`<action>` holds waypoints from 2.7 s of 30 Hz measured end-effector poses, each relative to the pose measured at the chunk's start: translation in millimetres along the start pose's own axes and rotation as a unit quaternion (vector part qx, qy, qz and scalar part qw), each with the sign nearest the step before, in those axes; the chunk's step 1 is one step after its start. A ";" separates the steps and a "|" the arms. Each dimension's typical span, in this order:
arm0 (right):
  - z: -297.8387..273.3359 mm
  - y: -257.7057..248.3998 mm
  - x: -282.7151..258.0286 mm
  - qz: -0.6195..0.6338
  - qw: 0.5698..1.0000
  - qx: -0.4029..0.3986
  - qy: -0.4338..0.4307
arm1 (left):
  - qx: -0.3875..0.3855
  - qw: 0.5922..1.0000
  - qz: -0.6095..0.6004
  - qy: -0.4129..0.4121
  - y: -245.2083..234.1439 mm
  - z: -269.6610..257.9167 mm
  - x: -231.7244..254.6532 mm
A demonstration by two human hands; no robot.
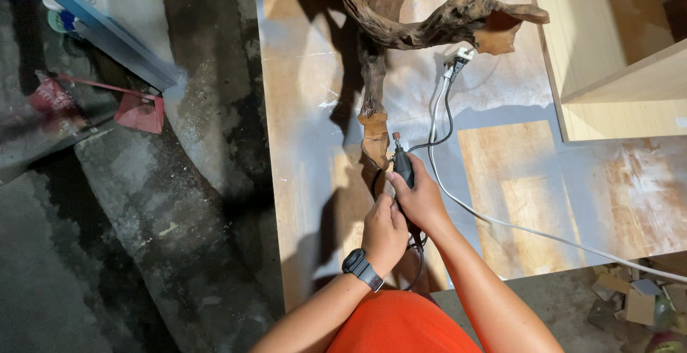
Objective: The person carves and sands a decorative piece of driftwood using a rotary tool and then brushes away dust with a small paintbrush.
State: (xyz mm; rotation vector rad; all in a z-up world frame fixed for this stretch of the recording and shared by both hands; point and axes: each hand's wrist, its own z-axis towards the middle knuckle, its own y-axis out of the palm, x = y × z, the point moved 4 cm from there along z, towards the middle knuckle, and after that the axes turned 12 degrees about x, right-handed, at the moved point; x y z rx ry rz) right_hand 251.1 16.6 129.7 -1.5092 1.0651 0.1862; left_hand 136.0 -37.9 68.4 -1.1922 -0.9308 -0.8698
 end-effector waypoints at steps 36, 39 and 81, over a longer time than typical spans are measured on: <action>6.9 7.8 8.9 0.036 0.999 0.002 0.004 | -0.025 0.997 -0.032 -0.070 -14.3 6.9 5.8; 6.7 6.0 5.7 0.065 0.998 0.010 0.001 | -0.044 0.977 -0.073 -0.196 -20.3 1.8 6.8; -1.4 4.2 -14.3 0.039 0.998 -0.034 0.019 | -0.057 0.899 -0.233 -0.367 -24.6 16.5 6.7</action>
